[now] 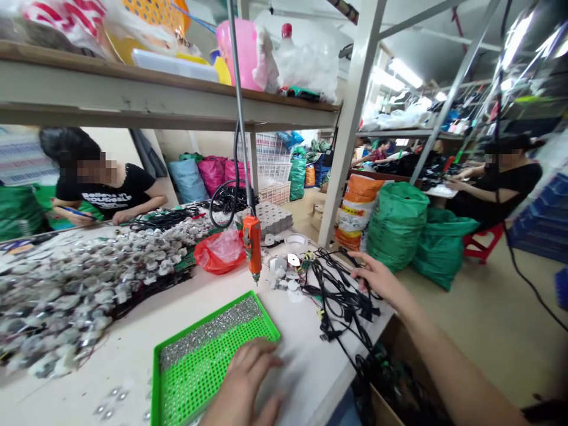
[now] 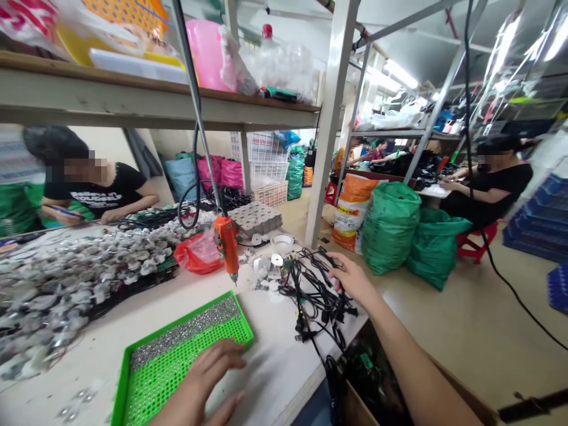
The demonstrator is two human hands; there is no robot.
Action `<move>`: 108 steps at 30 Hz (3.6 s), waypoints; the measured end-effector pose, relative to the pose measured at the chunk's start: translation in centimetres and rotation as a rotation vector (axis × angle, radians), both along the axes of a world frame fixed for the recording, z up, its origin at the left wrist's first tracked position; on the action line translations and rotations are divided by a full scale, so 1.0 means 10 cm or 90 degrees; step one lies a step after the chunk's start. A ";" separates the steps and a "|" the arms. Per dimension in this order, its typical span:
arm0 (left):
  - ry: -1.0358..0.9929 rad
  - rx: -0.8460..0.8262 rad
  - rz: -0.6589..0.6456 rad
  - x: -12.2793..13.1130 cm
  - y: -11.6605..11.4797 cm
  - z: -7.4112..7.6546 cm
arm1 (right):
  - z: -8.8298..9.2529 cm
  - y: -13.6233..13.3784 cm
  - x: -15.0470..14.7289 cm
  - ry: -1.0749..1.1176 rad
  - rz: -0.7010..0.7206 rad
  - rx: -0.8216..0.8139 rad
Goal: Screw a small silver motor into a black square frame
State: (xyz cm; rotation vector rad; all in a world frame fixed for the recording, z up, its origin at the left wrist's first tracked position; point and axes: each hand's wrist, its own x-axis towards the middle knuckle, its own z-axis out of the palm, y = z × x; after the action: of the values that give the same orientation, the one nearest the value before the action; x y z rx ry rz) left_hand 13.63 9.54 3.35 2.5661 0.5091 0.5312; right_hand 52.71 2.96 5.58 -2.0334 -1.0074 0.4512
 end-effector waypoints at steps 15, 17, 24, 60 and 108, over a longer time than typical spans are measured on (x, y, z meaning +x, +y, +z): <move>0.095 -0.064 0.103 1.73 0.98 -0.18 | -0.67 0.09 -1.52 -0.298 0.195 -0.153; 0.106 -0.074 0.100 1.64 1.03 -0.17 | -0.63 0.09 -1.41 -0.207 0.201 -0.091; 0.169 -0.051 0.109 1.35 1.26 -0.22 | -0.22 -0.05 -0.27 -0.027 0.074 0.097; 0.197 0.163 -0.240 1.34 0.72 -0.31 | -0.20 -0.12 -0.65 -0.353 -0.039 0.049; 0.284 0.225 -0.195 0.93 0.33 -0.39 | -0.66 -1.05 -1.24 -0.331 0.005 0.196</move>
State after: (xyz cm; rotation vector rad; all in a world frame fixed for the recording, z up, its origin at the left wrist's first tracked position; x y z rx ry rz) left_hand 22.94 12.85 -0.56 3.0404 0.1617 -0.0733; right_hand 40.30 -7.58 -1.00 -1.8980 -1.2970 -0.2379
